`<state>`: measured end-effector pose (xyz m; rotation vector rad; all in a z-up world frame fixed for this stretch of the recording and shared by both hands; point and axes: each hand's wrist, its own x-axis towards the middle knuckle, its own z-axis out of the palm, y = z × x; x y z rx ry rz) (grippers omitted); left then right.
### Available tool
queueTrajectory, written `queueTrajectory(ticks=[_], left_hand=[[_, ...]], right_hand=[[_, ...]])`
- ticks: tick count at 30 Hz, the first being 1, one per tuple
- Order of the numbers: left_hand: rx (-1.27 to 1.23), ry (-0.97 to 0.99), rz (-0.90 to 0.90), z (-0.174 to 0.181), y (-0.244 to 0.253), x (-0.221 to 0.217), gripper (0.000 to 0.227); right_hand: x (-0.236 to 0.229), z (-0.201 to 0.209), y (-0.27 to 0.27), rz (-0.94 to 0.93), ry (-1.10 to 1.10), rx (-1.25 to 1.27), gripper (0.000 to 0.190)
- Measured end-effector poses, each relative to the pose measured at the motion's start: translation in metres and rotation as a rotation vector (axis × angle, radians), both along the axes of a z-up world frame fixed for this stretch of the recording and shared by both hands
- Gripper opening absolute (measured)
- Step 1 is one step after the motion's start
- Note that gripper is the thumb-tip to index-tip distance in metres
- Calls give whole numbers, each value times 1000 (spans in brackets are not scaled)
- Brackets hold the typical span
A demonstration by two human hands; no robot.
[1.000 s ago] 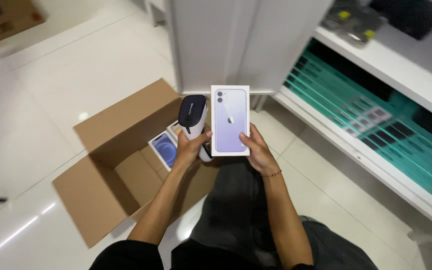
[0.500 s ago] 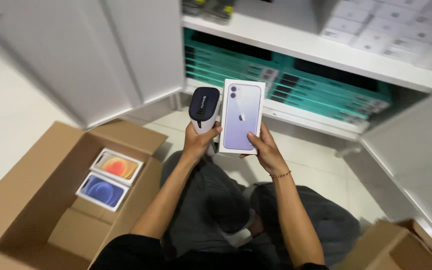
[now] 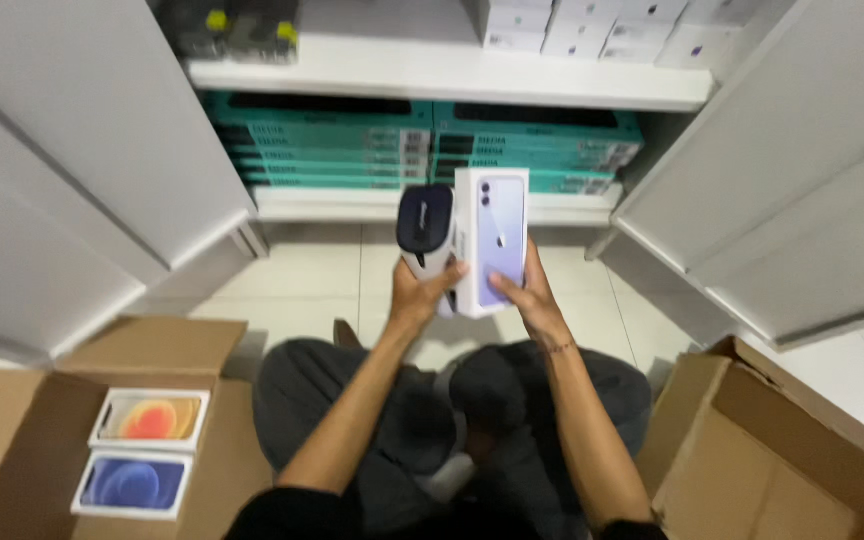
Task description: The person sits on the floor and repeatedly picks up phone cases and iPhone boxes from a cardboard box. They use a handheld barcode scanner to scan each item and then place it onto a white shelf. The process is repeated for multiple items.
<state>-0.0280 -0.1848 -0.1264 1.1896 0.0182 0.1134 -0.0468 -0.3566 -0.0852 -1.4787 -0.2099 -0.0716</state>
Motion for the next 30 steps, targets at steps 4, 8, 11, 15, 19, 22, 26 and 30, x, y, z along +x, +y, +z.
queueTrajectory(ticks=[4, 8, 11, 15, 19, 22, 26, 30], left_hand=[[14, -1, -17, 50, -8, -18, 42], [4, -53, -17, 62, -6, -18, 35], [6, -51, -12, 68, -1, -24, 31], [13, -11, 0, 71, 10, -20, 42], [16, 14, 23, 63, 18, -10, 46], [10, 21, 17, 68, 22, -13, 49], [-8, 99, 40, 85, 26, 4, 51], [-173, 235, -25, 117, 19, 1, 49]], right_hand=[[2, 7, 3, 43, 1, -74, 104], [12, -1, 6, 89, -27, -24, 109], [10, -7, 7, 88, -45, 44, 101], [17, -15, 3, -53, -21, 130, 72], [13, -2, 10, -70, -106, 99, 62], [0, 10, 15, -73, -144, 78, 61], [6, 29, 12, 79, -112, 208, 59], [26, 23, -6, 127, -36, 274, 55]])
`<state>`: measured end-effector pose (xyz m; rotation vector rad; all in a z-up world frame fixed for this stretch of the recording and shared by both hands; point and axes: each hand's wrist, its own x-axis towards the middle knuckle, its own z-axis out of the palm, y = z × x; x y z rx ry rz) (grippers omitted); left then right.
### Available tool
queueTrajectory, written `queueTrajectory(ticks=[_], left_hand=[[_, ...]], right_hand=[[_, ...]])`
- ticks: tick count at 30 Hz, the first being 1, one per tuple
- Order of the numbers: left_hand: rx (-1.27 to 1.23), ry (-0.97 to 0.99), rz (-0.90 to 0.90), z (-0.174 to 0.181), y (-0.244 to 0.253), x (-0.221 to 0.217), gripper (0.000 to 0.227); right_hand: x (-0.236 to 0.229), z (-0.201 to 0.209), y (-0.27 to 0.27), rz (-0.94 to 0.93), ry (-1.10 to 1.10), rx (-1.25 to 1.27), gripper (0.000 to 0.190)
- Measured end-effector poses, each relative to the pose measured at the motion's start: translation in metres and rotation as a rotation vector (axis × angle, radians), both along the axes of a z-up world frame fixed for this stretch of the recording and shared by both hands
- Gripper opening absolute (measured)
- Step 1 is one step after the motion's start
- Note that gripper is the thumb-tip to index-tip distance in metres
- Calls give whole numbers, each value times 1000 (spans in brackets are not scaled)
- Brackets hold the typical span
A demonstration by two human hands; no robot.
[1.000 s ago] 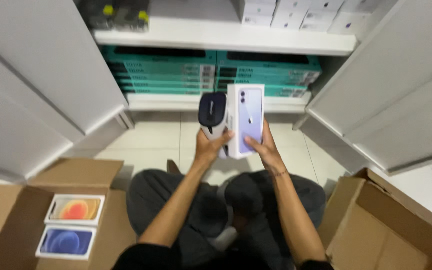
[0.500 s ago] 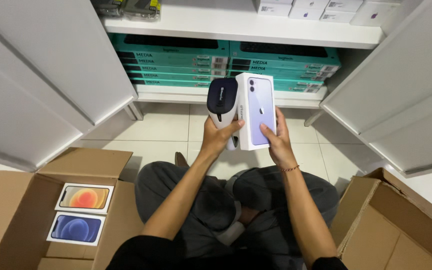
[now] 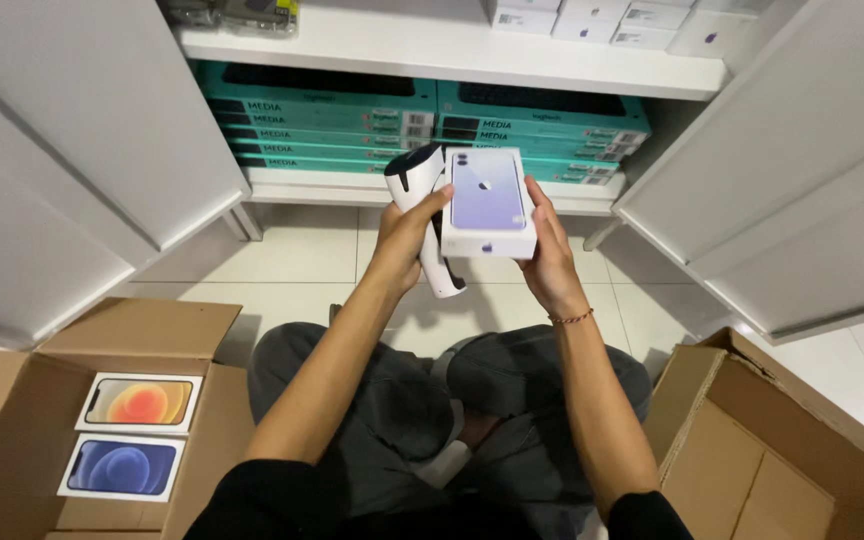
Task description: The person sits on the floor and repeatedly picks up phone cases and iPhone boxes from a cardboard box. They use a handheld barcode scanner to scan each item and then place it onto a white shelf. The process is repeated for multiple items.
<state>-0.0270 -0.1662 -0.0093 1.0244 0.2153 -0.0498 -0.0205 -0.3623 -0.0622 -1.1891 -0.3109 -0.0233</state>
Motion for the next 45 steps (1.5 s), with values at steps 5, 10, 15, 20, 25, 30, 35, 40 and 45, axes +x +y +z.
queueTrajectory(ticks=[5, 10, 15, 20, 25, 30, 35, 40, 45], left_hand=[[-14, 8, -17, -9, 0, 15, 49], [241, -179, 91, -14, 0, 0, 58], [281, -340, -45, -8, -13, -18, 48], [458, -347, 38, -18, 3, -3, 49], [557, -269, 114, -16, 9, -6, 58], [357, -188, 10, -35, 4, 0, 50], [377, -258, 64, -37, 3, 1, 51], [482, -267, 74, -38, 11, 3, 50], [660, -335, 8, -1, 21, -7, 55]], right_hand=[[1, 0, -2, -44, 50, 11, 54], [-19, 24, 4, -11, 68, -247, 63], [20, -29, 8, 154, 98, 85, 81], [27, -34, 10, 292, 218, 503, 91], [31, -44, 5, 258, 294, 604, 88], [23, -22, 18, 110, 322, 482, 67], [13, -12, 13, 101, 272, 299, 53], [-1, 2, 8, 260, 315, 123, 50], [16, 25, 9, 18, 256, 195, 49]])
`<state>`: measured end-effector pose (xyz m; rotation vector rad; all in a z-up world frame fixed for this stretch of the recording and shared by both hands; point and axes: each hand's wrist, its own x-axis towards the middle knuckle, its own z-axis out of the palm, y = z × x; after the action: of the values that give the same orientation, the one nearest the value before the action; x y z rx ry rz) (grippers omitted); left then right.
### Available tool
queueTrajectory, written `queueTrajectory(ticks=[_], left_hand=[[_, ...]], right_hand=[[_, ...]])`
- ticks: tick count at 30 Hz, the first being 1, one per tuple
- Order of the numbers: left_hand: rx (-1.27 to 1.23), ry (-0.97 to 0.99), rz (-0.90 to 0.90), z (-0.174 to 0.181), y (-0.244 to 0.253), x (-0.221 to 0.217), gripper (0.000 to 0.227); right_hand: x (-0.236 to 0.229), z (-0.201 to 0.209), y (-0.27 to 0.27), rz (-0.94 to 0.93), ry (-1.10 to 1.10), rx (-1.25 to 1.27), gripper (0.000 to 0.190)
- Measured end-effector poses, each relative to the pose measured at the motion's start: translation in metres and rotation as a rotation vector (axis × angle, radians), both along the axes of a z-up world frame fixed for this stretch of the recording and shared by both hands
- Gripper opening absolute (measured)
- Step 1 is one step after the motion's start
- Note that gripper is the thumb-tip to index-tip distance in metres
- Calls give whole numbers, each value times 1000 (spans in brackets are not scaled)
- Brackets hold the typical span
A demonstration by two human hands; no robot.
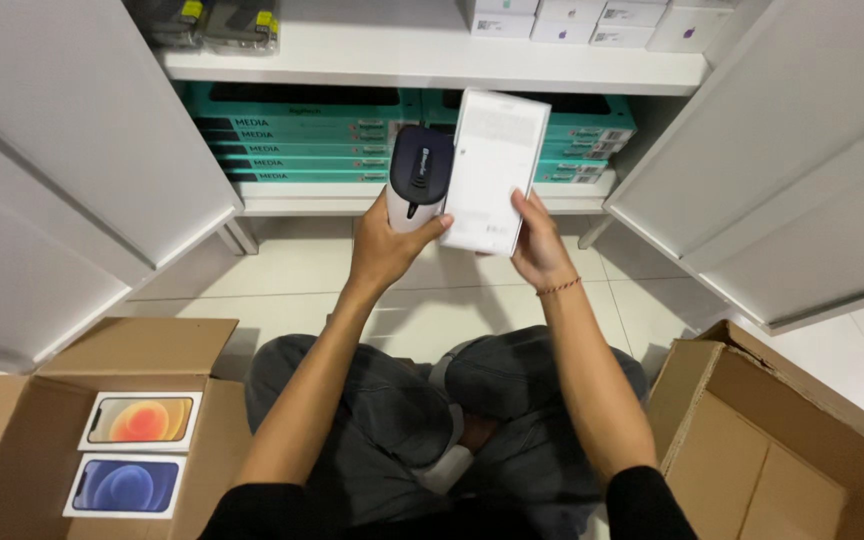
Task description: The person sits on the floor and repeatedly picks up phone cases and iPhone boxes from a cardboard box. They use a handheld barcode scanner to scan each item and then place it onto a white shelf. The process is repeated for multiple items.
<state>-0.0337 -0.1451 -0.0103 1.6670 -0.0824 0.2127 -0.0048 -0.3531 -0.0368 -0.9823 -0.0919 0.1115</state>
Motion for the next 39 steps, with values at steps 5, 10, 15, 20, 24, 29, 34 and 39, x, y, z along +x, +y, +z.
queueTrajectory(ticks=[5, 10, 15, 20, 24, 29, 34, 39], left_hand=[[-88, 13, -107, 21, 0, -11, 41], [-255, 20, -194, 36, -7, -26, 30], [-193, 85, -268, 48, -6, -35, 26], [-63, 108, -242, 46, -10, -32, 23], [-72, 101, -249, 49, -12, -37, 20], [-93, 122, -271, 50, -15, -42, 18], [-122, 183, -276, 64, -16, -55, 17], [-117, 210, -241, 47, -18, -45, 16]], right_hand=[[60, 10, -15, -31, -66, -33, 42], [83, 34, -8, -31, -82, -33, 37], [133, -10, -20, -42, -42, -149, 33], [128, -11, -19, -49, -39, -178, 31], [91, 23, -1, -60, -23, -128, 36], [107, 4, -14, -86, -19, -153, 40], [100, 12, -16, -139, 8, -123, 42], [130, -20, -30, -110, -3, -171, 36]])
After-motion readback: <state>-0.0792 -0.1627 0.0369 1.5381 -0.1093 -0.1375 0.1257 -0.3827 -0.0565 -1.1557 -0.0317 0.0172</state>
